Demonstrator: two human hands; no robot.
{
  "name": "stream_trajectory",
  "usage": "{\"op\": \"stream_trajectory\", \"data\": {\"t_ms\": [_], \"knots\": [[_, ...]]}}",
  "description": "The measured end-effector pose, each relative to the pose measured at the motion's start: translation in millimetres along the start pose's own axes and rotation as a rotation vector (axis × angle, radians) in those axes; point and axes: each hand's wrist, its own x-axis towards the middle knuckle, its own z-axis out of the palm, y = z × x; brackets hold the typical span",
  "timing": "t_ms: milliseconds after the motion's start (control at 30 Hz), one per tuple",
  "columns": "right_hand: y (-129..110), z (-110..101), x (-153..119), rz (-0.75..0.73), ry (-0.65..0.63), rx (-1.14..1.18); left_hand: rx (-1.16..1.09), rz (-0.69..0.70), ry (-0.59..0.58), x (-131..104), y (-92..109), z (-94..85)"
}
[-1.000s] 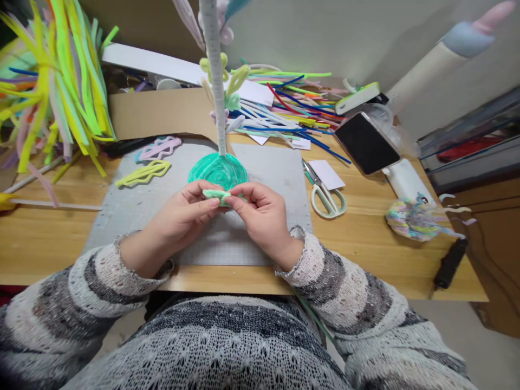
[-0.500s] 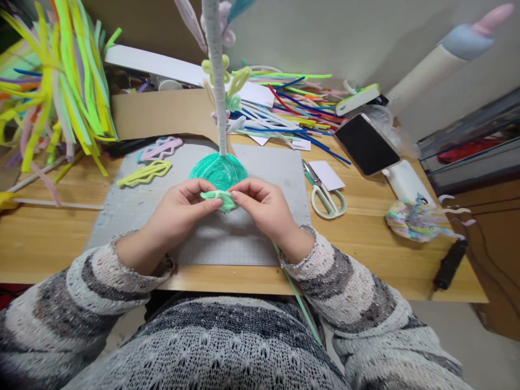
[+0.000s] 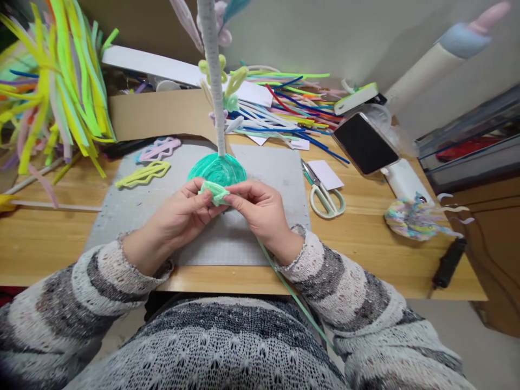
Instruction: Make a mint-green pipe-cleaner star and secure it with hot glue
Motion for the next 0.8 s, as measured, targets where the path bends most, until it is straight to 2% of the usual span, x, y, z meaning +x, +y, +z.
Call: {"op": "stream_trajectory", "data": {"t_ms": [233,433,667,800], "knots": [[-1.5,0.2,-1.3,0.025,0.002,0.02,0.181,0.152,0.032,-0.7,-0.8,-1.2],[-1.8,-0.9,-0.5,0.026,0.011,-0.012,0.218,0.154,0.012,-1.4,-0.4,-2.3],[1.8,2.3,-5.2,0.019,-0.015,-0.036,0.473,0.265,0.01,-5.7,-0.3,0.6],[3.3,4.2,-6.9,-0.032,-0.018,-0.018,0.417,0.245,0.024,-4.4,-3.3,-0.3]]}}
